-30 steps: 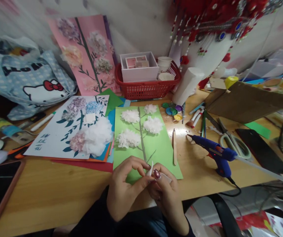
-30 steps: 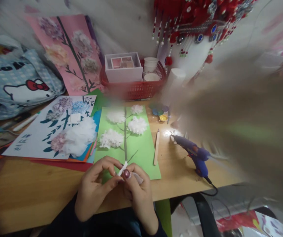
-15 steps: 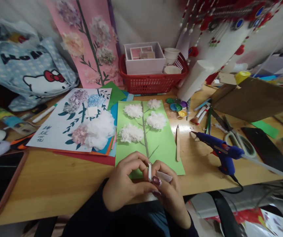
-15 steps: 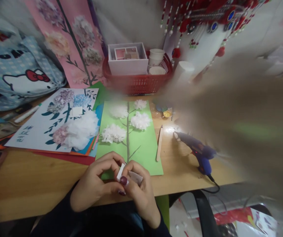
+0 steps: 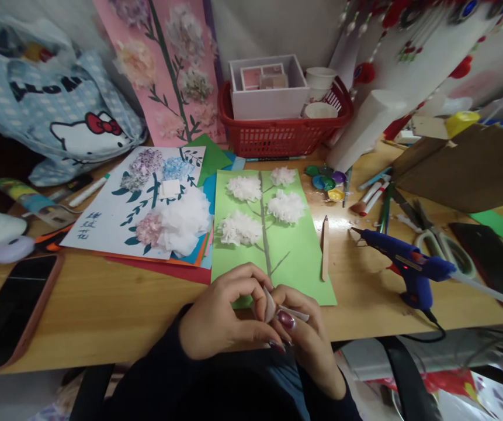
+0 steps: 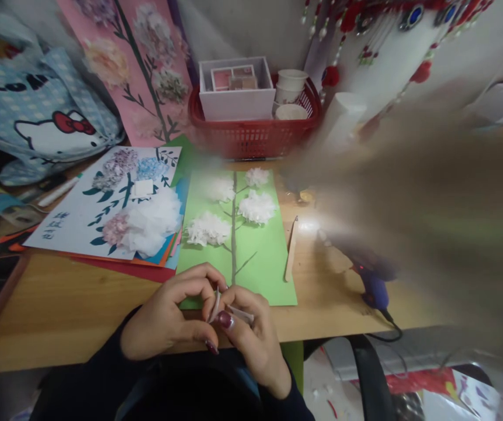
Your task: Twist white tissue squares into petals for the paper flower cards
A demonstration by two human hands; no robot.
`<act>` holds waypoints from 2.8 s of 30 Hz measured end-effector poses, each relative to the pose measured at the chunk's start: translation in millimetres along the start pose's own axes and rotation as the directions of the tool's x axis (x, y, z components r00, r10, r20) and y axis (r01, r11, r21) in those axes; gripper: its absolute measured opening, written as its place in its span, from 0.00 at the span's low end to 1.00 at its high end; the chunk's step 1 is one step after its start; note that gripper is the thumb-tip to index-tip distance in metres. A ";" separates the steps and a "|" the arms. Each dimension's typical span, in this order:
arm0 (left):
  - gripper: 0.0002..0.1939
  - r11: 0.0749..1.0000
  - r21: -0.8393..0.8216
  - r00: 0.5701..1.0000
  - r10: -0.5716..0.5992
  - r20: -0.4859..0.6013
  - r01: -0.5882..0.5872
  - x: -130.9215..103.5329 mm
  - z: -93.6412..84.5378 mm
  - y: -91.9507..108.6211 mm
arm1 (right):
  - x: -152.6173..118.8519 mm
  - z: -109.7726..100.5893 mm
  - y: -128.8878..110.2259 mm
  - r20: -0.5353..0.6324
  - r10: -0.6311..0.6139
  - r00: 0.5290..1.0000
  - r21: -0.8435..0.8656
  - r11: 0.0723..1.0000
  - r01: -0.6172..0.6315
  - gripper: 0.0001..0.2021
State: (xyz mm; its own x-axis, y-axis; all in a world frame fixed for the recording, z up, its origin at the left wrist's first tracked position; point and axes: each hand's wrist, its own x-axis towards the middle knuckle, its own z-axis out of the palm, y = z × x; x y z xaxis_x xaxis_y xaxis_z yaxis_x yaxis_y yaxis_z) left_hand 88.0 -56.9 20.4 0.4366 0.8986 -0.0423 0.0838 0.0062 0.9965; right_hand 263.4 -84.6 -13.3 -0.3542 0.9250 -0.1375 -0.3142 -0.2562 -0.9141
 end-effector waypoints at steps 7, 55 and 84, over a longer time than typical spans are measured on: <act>0.18 1.000 -0.009 1.000 0.005 -0.006 -0.005 0.1 1.0 -1.3 | 0.7 1.9 0.1 -0.016 0.001 1.000 -0.034 0.999 -0.002 0.16; 0.08 0.945 0.305 0.927 0.213 -0.310 -0.115 -4.7 0.3 6.3 | 1.6 16.6 2.8 -0.269 0.011 0.963 -0.147 0.988 -0.052 0.17; 0.02 0.988 0.052 0.892 -0.110 -0.438 0.148 -9.4 5.3 -3.0 | 5.3 15.8 -0.4 -0.199 0.014 0.980 -0.165 0.985 -0.047 0.17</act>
State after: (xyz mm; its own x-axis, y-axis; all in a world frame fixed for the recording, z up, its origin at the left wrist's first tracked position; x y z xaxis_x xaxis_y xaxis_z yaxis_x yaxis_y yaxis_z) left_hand 88.4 -67.7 17.5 -0.0125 0.9932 -0.1158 0.1938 0.1161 0.9742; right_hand 247.8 -84.0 -7.6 -0.1758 0.9588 -0.2232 -0.1475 -0.2498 -0.9570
